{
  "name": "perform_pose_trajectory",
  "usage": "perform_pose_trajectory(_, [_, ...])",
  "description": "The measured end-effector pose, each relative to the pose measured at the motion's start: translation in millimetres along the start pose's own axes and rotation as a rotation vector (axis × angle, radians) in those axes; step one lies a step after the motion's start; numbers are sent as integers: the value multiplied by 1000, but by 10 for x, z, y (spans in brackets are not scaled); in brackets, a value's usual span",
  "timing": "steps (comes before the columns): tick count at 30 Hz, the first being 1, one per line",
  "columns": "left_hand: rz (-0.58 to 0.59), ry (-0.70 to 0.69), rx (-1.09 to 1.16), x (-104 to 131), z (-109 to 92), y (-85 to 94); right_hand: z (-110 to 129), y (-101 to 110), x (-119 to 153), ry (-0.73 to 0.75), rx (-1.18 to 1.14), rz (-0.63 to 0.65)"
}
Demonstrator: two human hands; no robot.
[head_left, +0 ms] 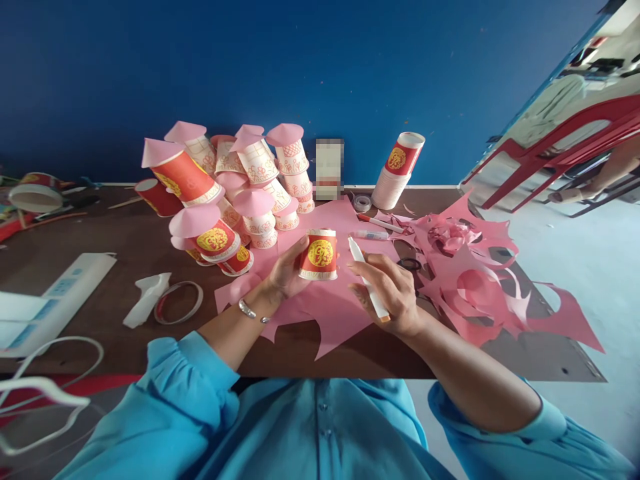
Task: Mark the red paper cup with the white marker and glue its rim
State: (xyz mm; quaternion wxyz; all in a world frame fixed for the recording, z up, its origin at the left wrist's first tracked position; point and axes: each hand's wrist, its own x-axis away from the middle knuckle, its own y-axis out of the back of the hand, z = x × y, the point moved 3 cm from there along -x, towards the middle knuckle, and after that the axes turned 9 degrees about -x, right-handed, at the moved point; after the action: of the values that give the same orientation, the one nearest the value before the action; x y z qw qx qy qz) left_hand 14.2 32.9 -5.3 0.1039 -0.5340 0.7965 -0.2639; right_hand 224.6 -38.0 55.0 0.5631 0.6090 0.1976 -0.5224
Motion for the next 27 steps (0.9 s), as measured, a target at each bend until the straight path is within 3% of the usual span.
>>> perform_pose_trajectory(6, [-46,-52,-29,-15,2,54,-57,-70,-7,-123,85,33])
perform_pose_trajectory(12, [-67,-12,2,16,-60,27,-166,-147,22,-148,129,65])
perform_pose_trajectory(21, [9,-1,27,43,-109,-27,-305,-230,98,-223,169,137])
perform_pose_trajectory(27, [27,7,72,31,-128,-36,-447,-322,228,-402,207,300])
